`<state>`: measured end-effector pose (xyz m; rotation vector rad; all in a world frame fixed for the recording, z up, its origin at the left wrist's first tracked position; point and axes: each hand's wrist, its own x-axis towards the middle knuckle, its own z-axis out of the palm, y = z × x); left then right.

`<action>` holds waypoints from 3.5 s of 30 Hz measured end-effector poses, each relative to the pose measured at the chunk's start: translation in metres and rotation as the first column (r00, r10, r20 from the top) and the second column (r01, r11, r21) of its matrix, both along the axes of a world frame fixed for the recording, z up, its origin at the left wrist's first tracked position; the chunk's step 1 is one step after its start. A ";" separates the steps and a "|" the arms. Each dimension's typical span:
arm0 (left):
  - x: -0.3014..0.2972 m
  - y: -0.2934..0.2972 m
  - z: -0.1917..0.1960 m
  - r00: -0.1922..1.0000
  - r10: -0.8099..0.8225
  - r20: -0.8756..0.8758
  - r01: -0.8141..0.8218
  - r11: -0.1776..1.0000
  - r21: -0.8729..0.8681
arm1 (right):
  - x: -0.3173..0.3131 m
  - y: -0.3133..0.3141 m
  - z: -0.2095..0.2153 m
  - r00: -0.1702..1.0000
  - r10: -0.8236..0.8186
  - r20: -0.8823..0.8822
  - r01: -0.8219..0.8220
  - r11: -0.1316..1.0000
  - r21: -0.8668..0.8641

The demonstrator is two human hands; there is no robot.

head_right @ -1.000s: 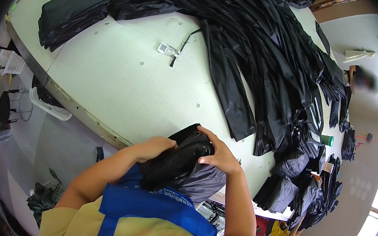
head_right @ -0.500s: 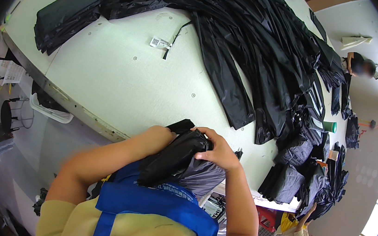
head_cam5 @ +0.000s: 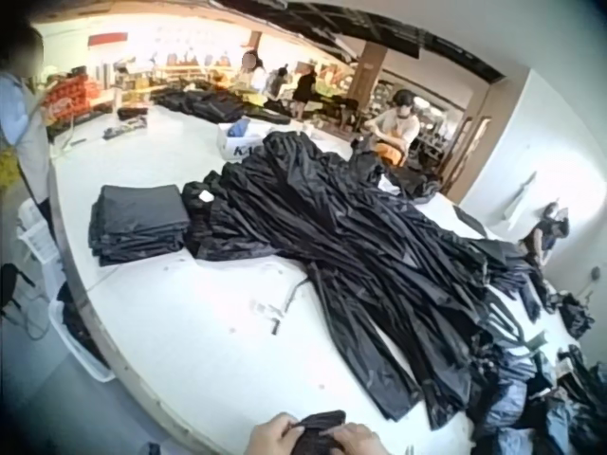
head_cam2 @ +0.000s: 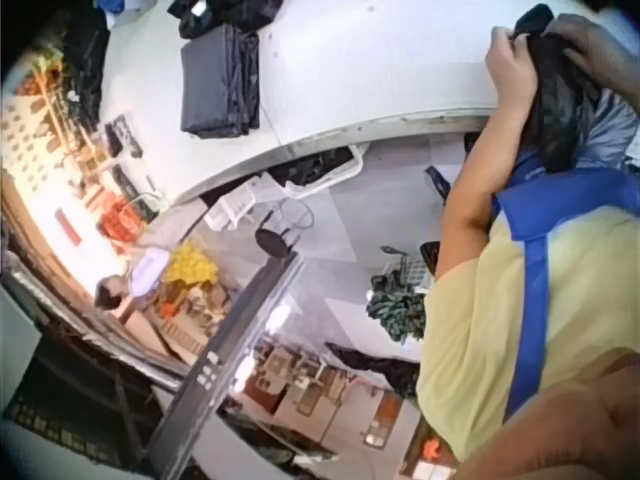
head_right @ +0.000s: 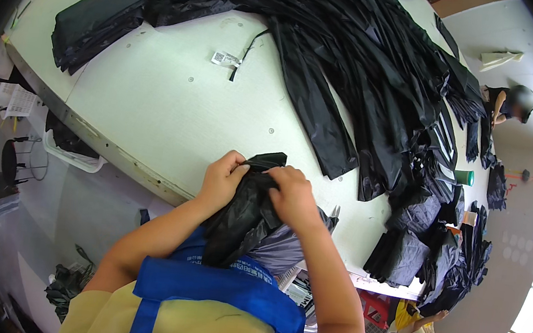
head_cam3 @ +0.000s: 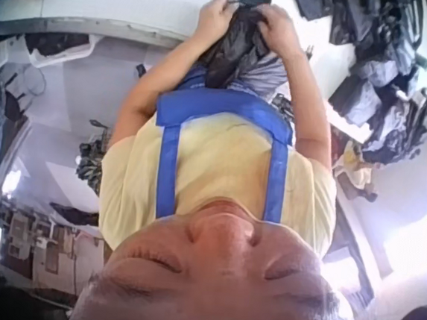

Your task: The person folds black garments on a white table, using scissors to trim loose threads. The person places the folded items into a white basket.

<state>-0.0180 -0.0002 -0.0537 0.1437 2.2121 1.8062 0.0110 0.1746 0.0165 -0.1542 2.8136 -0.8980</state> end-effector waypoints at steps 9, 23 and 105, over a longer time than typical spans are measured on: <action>-0.008 -0.008 0.011 0.695 -0.376 -0.613 0.223 0.923 -0.313 | -0.008 0.004 -0.048 0.950 -0.292 0.112 0.311 0.919 -0.242; -0.018 -0.012 -0.002 0.977 -0.148 -0.153 0.104 0.960 -0.261 | 0.011 -0.013 -0.051 0.974 -0.200 -0.110 0.157 0.938 -0.310; -0.313 -0.074 -0.062 0.836 -0.365 -0.410 0.213 0.904 -0.370 | -0.070 -0.139 -0.054 0.987 -0.135 0.092 0.109 0.963 0.247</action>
